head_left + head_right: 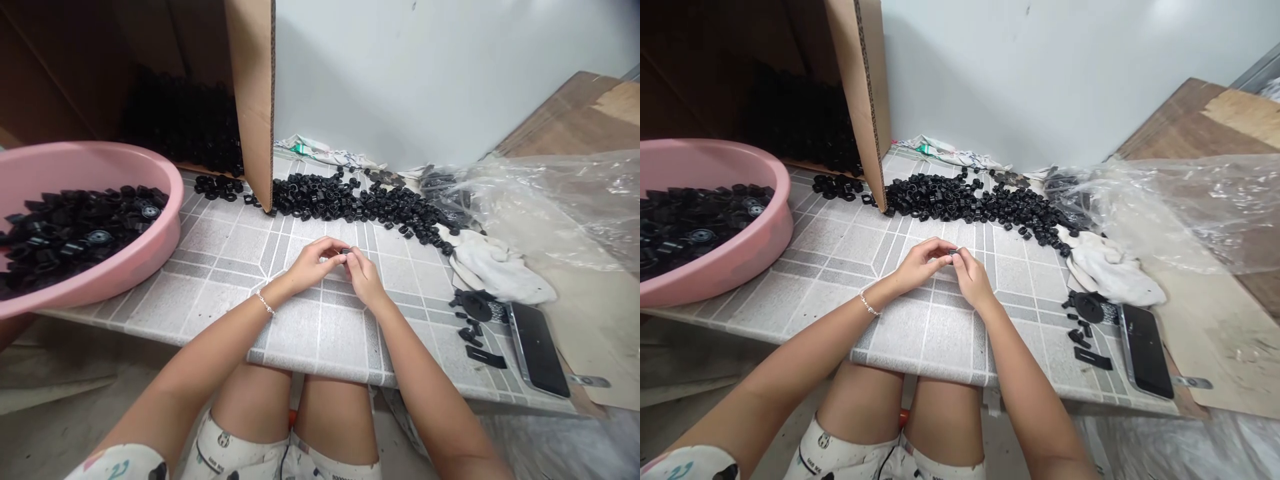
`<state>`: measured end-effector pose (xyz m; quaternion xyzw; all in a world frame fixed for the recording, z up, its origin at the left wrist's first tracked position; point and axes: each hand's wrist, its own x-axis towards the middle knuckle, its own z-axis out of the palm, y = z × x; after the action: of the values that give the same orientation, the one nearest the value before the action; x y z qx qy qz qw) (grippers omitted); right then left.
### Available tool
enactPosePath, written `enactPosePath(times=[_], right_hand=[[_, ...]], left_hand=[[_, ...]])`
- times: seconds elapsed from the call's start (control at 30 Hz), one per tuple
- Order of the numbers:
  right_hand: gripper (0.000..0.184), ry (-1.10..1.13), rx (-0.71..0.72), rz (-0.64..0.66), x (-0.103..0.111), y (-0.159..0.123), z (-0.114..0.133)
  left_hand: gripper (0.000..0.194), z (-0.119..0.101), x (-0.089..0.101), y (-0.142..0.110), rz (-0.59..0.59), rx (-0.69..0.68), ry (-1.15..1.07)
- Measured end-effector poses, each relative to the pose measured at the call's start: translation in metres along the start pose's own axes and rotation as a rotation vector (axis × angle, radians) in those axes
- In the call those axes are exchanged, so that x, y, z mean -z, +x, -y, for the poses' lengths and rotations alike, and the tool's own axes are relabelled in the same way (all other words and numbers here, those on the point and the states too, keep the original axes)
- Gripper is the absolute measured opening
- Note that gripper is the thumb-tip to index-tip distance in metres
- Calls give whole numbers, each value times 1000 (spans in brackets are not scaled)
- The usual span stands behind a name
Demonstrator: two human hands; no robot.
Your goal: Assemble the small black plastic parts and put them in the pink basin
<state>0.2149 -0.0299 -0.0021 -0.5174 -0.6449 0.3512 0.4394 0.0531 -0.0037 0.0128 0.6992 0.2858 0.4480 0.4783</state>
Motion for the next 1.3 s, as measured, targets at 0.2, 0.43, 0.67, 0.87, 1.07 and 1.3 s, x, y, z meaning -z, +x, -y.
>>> enactPosePath(times=[0.2, 0.43, 0.67, 0.87, 1.07, 1.3], right_hand=[[47, 33, 14, 80, 3, 1, -4], [40, -156, 82, -27, 3, -1, -1], [34, -171, 73, -28, 1, -1, 1], [47, 107, -44, -76, -2, 5, -8], [31, -233, 101, 34, 7, -1, 2], [32, -358, 126, -1, 4, -2, 7]], left_hand=[[27, 3, 1, 2, 4, 49, -51], [25, 2, -1, 1, -70, 8, -10], [29, 8, -1, 3, -6, 149, -180], [27, 6, -4, 3, 54, 145, -192], [42, 7, -1, 4, 21, 314, -272], [51, 6, -3, 2, 119, 453, -430]])
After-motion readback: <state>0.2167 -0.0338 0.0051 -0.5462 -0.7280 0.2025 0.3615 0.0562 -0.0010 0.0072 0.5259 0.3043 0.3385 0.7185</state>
